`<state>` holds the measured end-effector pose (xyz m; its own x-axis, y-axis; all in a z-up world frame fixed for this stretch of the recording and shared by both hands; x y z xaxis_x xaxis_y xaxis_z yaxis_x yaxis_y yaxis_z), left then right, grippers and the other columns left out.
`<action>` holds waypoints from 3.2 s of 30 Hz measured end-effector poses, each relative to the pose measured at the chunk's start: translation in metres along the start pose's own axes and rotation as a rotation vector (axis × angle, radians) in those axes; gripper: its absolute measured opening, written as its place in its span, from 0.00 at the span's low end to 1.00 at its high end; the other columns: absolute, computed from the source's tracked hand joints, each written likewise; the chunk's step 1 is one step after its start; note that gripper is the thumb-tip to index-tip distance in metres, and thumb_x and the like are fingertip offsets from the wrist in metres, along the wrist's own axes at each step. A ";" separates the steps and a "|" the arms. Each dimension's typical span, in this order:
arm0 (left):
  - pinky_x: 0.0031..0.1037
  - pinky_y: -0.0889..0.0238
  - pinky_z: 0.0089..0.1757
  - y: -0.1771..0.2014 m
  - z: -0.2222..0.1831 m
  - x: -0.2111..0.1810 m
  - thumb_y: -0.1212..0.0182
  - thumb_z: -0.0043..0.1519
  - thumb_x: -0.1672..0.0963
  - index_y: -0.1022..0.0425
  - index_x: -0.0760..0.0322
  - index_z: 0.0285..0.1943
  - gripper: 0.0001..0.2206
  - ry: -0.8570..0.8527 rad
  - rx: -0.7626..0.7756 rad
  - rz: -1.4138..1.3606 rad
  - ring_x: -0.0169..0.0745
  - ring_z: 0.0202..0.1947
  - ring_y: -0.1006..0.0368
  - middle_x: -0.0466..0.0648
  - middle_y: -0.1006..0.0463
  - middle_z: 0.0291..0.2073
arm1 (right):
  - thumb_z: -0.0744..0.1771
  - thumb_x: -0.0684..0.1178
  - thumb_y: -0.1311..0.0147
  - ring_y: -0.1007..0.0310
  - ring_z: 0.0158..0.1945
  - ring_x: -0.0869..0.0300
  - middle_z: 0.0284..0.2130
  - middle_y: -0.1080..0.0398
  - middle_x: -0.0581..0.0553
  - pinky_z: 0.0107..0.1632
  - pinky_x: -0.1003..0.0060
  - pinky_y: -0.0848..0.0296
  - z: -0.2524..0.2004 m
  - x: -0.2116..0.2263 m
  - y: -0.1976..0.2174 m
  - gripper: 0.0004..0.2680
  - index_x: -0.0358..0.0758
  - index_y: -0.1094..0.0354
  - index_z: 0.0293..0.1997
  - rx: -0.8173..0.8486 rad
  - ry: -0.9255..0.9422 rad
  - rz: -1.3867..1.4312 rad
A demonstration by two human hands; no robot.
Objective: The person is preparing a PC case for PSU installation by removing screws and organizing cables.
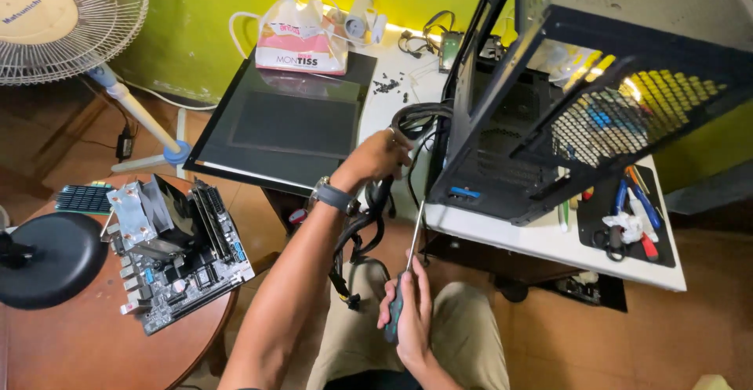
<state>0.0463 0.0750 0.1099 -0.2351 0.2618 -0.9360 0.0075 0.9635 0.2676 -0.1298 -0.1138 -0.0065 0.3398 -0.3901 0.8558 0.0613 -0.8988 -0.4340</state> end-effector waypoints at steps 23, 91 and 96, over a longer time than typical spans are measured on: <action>0.42 0.41 0.48 0.075 0.210 0.083 0.31 0.56 0.58 0.18 0.61 0.43 0.08 -0.270 -0.651 0.700 0.56 0.50 0.36 0.49 0.28 0.45 | 0.71 0.49 0.58 0.29 0.17 0.56 0.20 0.30 0.39 0.22 0.67 0.28 0.194 0.054 -0.100 0.14 0.31 0.36 0.61 -0.041 0.414 -0.375; 0.18 0.33 0.36 0.059 -0.005 0.011 0.32 0.61 0.61 0.21 0.67 0.53 0.12 -0.370 -0.224 -0.852 0.34 0.37 0.23 0.49 0.17 0.36 | 0.69 0.45 0.50 0.24 0.20 0.59 0.20 0.24 0.43 0.27 0.67 0.24 0.139 0.059 -0.082 0.14 0.29 0.32 0.60 0.151 0.862 -0.619; 0.19 0.35 0.30 0.038 -0.017 0.012 0.32 0.58 0.64 0.19 0.71 0.46 0.08 -0.374 -0.226 -0.876 0.28 0.22 0.32 0.49 0.23 0.24 | 0.68 0.43 0.50 0.24 0.21 0.64 0.20 0.24 0.46 0.27 0.69 0.23 0.088 0.063 -0.052 0.14 0.29 0.30 0.59 0.212 0.883 -0.611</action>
<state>0.0268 0.1141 0.1125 0.2549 -0.5027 -0.8260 -0.2184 0.8022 -0.5556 -0.0291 -0.0740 0.0455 -0.5902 0.0275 0.8068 0.1802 -0.9697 0.1649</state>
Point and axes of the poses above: each hand's wrist, its own z-axis towards the middle knuckle, its own y-axis out of the back of the hand, x = y × z, the point moved 4 cm from there along z, towards the middle knuckle
